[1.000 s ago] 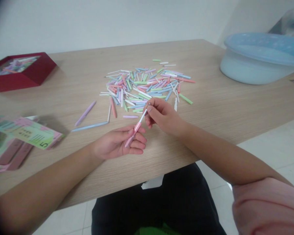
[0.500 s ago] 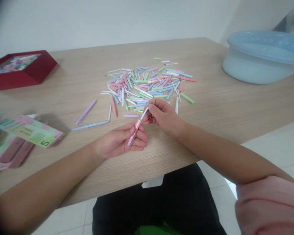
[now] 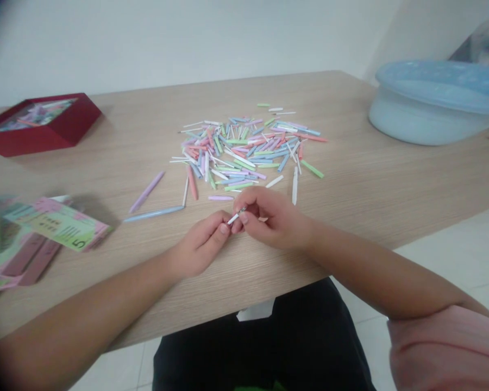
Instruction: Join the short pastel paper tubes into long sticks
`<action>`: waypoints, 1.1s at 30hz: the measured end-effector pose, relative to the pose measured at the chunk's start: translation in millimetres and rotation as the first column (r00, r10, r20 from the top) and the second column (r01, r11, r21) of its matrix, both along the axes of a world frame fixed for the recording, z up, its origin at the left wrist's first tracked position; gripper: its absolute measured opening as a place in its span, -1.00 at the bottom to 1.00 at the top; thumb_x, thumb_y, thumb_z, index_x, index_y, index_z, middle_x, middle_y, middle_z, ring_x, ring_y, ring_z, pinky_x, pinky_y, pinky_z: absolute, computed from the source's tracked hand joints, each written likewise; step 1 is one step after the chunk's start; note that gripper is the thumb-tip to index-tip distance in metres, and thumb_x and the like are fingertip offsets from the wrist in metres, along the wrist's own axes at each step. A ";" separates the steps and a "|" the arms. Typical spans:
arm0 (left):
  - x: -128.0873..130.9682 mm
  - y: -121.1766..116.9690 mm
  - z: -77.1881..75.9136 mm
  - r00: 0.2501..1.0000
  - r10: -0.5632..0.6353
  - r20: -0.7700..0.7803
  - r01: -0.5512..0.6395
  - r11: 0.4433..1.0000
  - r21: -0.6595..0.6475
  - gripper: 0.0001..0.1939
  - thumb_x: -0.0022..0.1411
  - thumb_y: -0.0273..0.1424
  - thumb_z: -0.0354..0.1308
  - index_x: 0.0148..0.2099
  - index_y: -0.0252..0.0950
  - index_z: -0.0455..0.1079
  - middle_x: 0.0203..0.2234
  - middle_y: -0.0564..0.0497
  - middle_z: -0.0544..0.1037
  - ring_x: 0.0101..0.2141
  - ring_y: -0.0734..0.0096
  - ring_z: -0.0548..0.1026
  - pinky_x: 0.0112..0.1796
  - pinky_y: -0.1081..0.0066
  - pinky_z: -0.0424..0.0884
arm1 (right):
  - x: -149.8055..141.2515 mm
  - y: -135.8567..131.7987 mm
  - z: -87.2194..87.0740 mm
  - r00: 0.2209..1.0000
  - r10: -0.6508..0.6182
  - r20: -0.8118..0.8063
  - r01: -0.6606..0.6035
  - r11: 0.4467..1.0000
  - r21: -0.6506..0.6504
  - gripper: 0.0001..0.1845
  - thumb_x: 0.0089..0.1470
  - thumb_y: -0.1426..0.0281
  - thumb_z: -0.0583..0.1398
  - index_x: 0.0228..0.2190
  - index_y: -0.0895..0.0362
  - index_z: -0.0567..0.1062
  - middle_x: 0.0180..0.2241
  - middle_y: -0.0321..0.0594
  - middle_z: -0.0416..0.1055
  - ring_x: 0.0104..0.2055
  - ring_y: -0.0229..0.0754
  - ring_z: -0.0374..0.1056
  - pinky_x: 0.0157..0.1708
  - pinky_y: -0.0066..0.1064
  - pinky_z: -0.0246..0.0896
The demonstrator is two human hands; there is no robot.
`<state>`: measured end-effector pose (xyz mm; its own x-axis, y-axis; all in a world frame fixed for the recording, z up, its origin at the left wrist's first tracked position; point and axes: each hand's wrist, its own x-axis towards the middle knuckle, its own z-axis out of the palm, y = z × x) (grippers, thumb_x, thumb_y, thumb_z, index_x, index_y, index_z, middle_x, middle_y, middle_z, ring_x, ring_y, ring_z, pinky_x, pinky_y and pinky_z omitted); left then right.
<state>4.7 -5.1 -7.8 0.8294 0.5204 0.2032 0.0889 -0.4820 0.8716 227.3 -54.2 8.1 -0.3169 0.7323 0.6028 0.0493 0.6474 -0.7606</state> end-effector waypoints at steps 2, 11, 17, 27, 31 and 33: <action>-1.9 0.4 0.2 0.999 -0.023 -0.033 0.024 1.000 0.013 -0.56 0.59 -0.10 -0.19 -0.14 -0.28 0.33 -0.36 0.04 0.40 -0.33 0.38 0.36 -0.24 0.35 0.29 | -0.7 -0.2 0.0 0.997 -0.037 0.066 0.032 0.996 0.078 -0.87 0.33 0.50 0.18 -0.11 0.10 0.45 -0.28 -0.22 0.50 -0.31 -0.25 0.52 -0.34 -0.40 0.45; -2.5 -1.3 -1.0 1.000 -0.024 -0.003 0.024 0.999 -0.037 -0.35 0.50 0.14 -0.21 -0.27 -0.31 0.36 -0.42 0.00 0.39 -0.36 0.33 0.35 -0.28 0.36 0.29 | -8.9 -4.0 2.9 0.980 -0.120 0.158 0.081 0.969 0.233 -0.79 0.21 0.53 0.24 -0.13 0.03 0.47 -0.33 -0.24 0.51 -0.28 -0.18 0.45 -0.25 -0.29 0.43; -2.9 -3.8 -2.0 0.998 -0.039 0.039 0.039 0.999 0.009 -0.47 0.55 -0.02 -0.17 -0.15 -0.31 0.43 -0.32 -0.09 0.50 -0.26 0.26 0.43 -0.17 0.31 0.35 | -14.9 -5.3 1.7 0.977 -0.142 0.159 0.098 0.962 0.255 -0.81 0.21 0.53 0.23 -0.16 0.04 0.46 -0.37 -0.25 0.48 -0.35 -0.22 0.42 -0.33 -0.36 0.39; -2.8 -5.6 -0.3 0.985 -0.119 0.122 0.117 0.993 0.024 -0.31 0.48 0.16 -0.20 -0.31 -0.31 0.41 -0.46 -0.06 0.43 -0.35 0.28 0.43 -0.24 0.33 0.33 | -21.7 -5.3 -8.8 0.977 -0.088 0.193 0.025 0.951 0.307 -0.80 0.17 0.49 0.26 -0.16 0.04 0.46 -0.44 -0.33 0.45 -0.42 -0.27 0.38 -0.39 -0.45 0.31; -2.8 -5.7 -0.4 0.988 -0.090 0.122 0.086 0.995 0.039 -0.34 0.46 0.16 -0.13 -0.42 -0.28 0.32 -0.54 0.01 0.34 -0.42 0.34 0.35 -0.30 0.35 0.26 | -21.7 -4.0 -12.1 0.977 -0.088 0.194 0.015 0.936 0.351 -0.76 0.19 0.48 0.25 -0.10 0.02 0.46 -0.40 -0.30 0.51 -0.39 -0.26 0.44 -0.36 -0.46 0.34; -3.1 -5.4 -0.8 0.991 -0.068 0.115 0.062 0.997 0.052 -0.36 0.48 0.12 -0.13 -0.45 -0.27 0.25 -0.55 0.02 0.31 -0.44 0.36 0.31 -0.32 0.36 0.21 | -20.3 -4.2 -11.7 0.968 -0.106 0.229 0.017 0.932 0.361 -0.77 0.22 0.46 0.23 -0.08 0.02 0.46 -0.39 -0.29 0.53 -0.40 -0.26 0.45 -0.37 -0.47 0.34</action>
<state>1.5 -10.5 -8.6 0.8304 0.4536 0.3236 -0.0445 -0.5249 0.8500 206.9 -58.4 -3.6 -0.4464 0.5081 0.7366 0.2500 0.8612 -0.4426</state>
